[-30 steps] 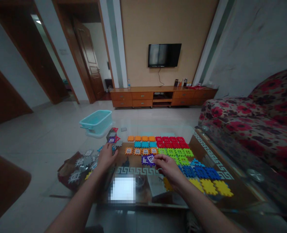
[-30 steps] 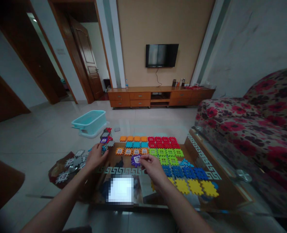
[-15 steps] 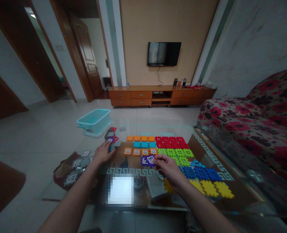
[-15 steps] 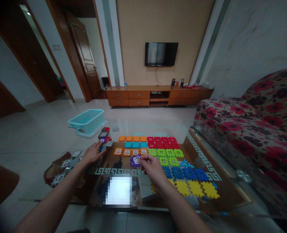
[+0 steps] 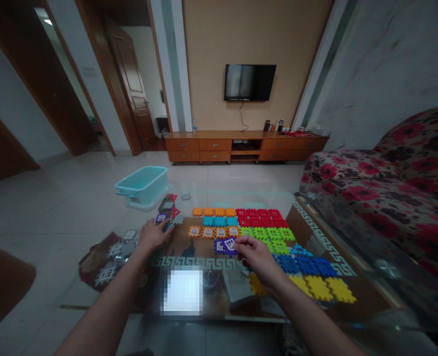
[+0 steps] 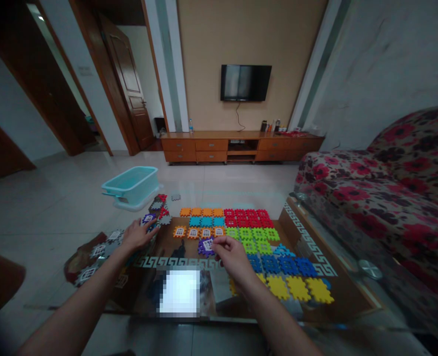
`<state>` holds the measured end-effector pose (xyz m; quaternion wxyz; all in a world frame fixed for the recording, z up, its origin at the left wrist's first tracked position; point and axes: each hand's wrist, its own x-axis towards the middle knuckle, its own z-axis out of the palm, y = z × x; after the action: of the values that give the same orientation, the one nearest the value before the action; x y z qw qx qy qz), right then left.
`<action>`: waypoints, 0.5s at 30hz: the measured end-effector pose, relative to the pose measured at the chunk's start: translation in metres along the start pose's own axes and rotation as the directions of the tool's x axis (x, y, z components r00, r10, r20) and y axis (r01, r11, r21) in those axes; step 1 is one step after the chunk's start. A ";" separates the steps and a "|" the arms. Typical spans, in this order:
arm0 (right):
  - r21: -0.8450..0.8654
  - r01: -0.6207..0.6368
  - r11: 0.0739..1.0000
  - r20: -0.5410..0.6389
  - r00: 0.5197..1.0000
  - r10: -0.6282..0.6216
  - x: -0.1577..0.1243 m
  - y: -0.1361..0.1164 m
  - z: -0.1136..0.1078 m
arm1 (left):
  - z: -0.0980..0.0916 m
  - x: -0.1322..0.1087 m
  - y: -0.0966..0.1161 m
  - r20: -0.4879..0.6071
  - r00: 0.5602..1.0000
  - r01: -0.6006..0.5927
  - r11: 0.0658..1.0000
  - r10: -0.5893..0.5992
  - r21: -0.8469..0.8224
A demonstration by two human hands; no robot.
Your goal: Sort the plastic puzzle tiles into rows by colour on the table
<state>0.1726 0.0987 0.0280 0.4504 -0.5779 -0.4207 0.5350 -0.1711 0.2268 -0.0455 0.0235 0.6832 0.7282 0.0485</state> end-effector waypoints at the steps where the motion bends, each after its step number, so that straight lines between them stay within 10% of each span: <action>1: 0.003 -0.001 1.000 0.002 1.000 0.001 0.000 0.000 0.000 | 0.001 0.001 -0.001 0.008 1.000 0.002 1.000 -0.002 0.000; 15: 0.009 0.003 1.000 -0.005 1.000 -0.003 0.002 0.000 0.001 | -0.016 -0.006 0.004 -0.018 1.000 0.026 0.999 -0.025 0.033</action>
<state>0.1715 0.1003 0.0275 0.4547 -0.5768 -0.4180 0.5346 -0.1686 0.2208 -0.0296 0.0066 0.6737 0.7378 0.0423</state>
